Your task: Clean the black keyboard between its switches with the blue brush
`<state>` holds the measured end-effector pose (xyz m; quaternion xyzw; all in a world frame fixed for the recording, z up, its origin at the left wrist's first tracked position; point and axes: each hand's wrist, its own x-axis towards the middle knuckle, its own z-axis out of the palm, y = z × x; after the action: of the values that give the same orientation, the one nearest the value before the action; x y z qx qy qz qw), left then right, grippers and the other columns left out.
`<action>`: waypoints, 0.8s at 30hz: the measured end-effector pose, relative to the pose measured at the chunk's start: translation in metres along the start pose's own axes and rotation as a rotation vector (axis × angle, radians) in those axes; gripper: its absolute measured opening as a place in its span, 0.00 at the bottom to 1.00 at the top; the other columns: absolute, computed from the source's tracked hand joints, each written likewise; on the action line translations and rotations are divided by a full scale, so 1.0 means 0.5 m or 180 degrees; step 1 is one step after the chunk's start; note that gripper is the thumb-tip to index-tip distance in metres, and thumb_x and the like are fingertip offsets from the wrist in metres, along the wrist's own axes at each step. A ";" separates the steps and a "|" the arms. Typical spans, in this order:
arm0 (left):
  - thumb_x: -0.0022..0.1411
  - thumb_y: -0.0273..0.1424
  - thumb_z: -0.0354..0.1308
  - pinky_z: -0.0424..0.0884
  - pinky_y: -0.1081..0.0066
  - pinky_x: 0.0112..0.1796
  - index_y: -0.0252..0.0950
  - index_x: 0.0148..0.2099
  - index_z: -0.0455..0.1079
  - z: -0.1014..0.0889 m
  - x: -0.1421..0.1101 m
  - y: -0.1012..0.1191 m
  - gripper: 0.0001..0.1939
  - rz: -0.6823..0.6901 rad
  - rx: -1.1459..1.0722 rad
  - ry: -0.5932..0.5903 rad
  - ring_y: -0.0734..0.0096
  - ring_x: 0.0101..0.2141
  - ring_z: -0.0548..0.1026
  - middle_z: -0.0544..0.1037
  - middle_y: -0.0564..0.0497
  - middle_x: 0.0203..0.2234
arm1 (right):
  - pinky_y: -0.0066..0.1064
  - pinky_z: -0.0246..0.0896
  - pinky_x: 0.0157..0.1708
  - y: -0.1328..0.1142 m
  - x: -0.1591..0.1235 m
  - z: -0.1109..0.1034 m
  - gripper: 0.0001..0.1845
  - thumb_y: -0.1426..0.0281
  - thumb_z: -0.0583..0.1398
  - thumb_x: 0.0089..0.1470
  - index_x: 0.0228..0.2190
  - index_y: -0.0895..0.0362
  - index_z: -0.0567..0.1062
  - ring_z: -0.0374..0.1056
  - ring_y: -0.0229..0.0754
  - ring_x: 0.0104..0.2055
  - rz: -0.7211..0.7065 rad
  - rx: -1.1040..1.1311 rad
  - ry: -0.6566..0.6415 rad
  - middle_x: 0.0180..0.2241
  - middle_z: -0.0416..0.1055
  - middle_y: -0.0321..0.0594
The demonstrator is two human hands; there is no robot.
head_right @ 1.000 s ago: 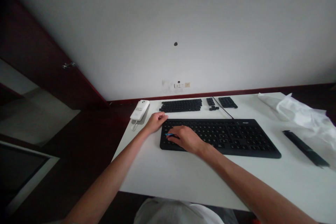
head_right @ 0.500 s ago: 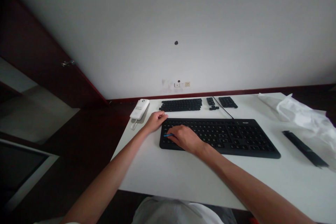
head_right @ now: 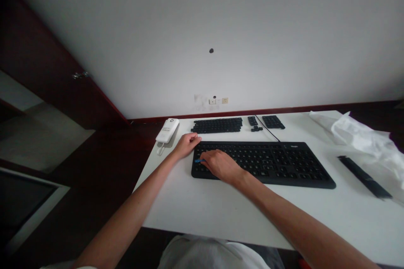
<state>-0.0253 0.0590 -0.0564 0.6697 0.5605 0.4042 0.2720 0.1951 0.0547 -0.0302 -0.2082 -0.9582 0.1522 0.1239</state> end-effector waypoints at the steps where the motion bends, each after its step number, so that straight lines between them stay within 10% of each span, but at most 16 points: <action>1: 0.67 0.44 0.53 0.53 0.71 0.29 0.36 0.26 0.55 0.000 0.000 0.000 0.22 0.0011 -0.0002 0.0002 0.75 0.26 0.57 0.57 0.57 0.22 | 0.35 0.68 0.44 0.000 0.000 0.000 0.07 0.72 0.59 0.67 0.43 0.58 0.78 0.76 0.49 0.42 -0.0003 -0.0051 -0.0012 0.40 0.80 0.44; 19: 0.68 0.45 0.53 0.52 0.71 0.29 0.36 0.27 0.56 0.000 0.000 0.000 0.23 -0.0018 -0.0029 -0.0022 0.75 0.26 0.57 0.57 0.57 0.21 | 0.34 0.68 0.44 0.015 -0.013 -0.010 0.10 0.70 0.60 0.66 0.42 0.54 0.82 0.78 0.49 0.43 -0.0168 0.0467 0.0022 0.41 0.82 0.42; 24: 0.68 0.47 0.53 0.51 0.71 0.29 0.36 0.27 0.56 0.000 0.000 -0.003 0.23 -0.0056 -0.0005 -0.0042 0.75 0.26 0.56 0.57 0.58 0.21 | 0.33 0.67 0.42 0.009 -0.016 -0.045 0.15 0.66 0.53 0.70 0.44 0.56 0.78 0.75 0.45 0.38 0.0253 0.1019 0.0643 0.39 0.80 0.43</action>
<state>-0.0262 0.0595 -0.0574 0.6671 0.5643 0.3978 0.2799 0.2104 0.0605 -0.0120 -0.2376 -0.8955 0.2858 0.2449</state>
